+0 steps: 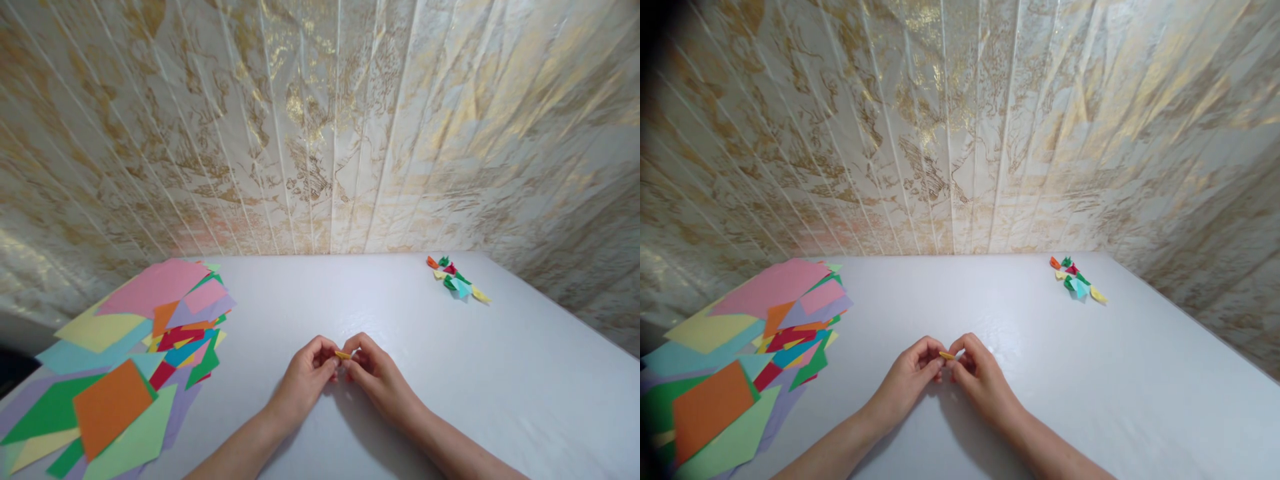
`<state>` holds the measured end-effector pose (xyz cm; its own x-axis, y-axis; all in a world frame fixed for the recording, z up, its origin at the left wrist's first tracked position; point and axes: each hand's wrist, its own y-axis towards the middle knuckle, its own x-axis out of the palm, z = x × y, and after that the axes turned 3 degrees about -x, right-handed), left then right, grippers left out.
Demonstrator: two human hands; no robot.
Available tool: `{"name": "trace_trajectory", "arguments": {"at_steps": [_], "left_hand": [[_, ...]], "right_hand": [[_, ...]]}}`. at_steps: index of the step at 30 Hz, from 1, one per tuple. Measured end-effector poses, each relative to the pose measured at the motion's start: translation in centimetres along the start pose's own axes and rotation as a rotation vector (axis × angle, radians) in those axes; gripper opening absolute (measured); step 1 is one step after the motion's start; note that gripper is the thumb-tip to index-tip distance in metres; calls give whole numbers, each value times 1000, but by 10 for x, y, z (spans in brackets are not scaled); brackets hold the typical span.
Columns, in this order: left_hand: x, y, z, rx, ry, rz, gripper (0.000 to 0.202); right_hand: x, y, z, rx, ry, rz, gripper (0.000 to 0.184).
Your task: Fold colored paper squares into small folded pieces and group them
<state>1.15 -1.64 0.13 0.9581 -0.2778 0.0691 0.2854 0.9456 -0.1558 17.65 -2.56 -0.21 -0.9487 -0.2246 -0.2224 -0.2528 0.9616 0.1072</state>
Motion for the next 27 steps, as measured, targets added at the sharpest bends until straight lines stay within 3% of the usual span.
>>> {"name": "trace_trajectory", "arguments": {"at_steps": [5, 12, 17, 27], "left_hand": [[1, -1, -4, -20, 5, -8, 20], [2, -3, 0, 26, -54, -5, 19], [0, -3, -5, 45, -38, 8, 19], [-1, -5, -9, 55, 22, 55, 22]], "right_hand": [[0, -3, 1, -48, -175, -30, 12], [-2, -3, 4, -224, -443, 70, 13], [-1, -4, 7, -223, -340, 50, 11], [-4, -2, -3, -46, -136, 17, 8]]}}
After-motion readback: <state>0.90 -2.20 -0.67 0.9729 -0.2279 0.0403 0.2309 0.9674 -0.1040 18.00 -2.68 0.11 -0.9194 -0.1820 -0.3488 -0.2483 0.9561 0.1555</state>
